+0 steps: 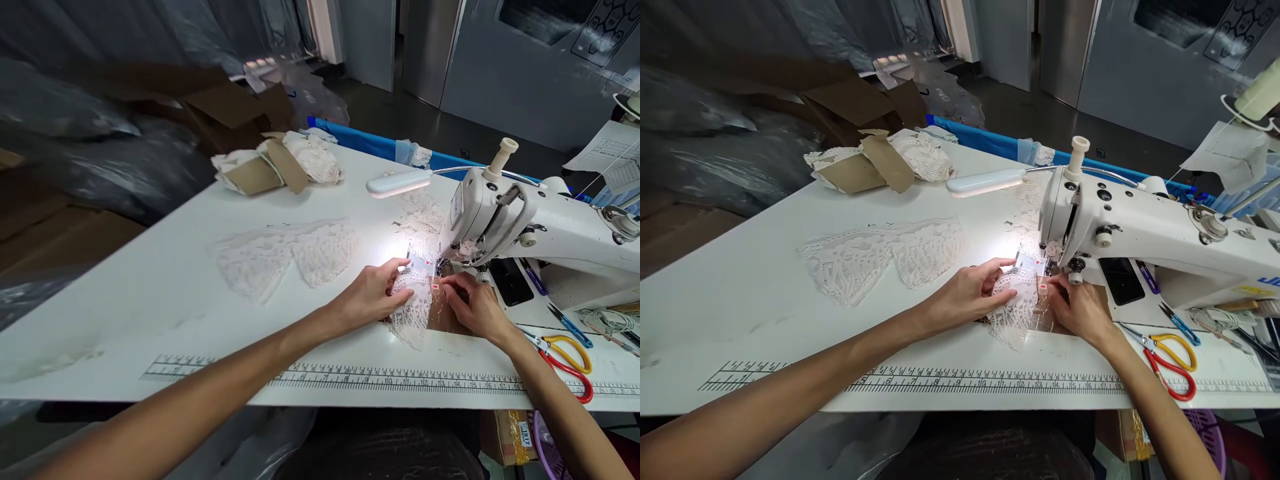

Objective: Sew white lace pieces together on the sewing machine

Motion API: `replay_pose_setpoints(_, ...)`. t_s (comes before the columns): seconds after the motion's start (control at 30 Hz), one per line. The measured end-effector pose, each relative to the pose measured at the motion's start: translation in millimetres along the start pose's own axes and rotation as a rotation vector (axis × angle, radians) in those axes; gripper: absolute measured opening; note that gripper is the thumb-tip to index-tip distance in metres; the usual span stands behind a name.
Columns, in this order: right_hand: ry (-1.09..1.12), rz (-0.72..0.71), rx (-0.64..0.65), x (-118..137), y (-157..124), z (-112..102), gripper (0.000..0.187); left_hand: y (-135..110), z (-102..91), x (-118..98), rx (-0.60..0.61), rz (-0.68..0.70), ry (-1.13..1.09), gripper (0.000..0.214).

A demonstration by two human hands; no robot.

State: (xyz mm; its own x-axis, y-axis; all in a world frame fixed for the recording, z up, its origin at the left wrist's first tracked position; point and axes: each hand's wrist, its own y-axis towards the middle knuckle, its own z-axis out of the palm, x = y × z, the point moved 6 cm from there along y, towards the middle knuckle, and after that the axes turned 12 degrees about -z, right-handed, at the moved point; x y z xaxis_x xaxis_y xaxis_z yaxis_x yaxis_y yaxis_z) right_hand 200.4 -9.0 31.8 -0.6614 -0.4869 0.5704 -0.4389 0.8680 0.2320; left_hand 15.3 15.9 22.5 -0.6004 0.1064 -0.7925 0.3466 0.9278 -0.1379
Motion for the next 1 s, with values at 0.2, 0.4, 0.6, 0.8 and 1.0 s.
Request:
replay_pose_setpoints(0.2,-0.414,-0.241,0.07,11,-4,15,0.037,2,-3.7,0,-0.083,0.04,0.011,0.054)
replay_pose_setpoints(0.4,-0.474,-0.242,0.037,1,-6,25,0.04,3,-8.6,4,-0.039,-0.025,-0.045,0.049)
replay_pose_setpoints(0.6,-0.356,-0.201,0.006,-8,-11,25,0.042,4,-11.3,8,-0.089,-0.065,-0.03,0.049)
replay_pose_setpoints(0.8,-0.302,-0.166,0.042,-5,-12,24,0.038,9,-10.9,17,-0.013,-0.15,-0.121,0.054)
replay_pose_setpoints(1.0,-0.366,-0.112,0.076,-7,-12,28,0.038,12,-9.8,17,0.062,-0.355,-0.3,0.058)
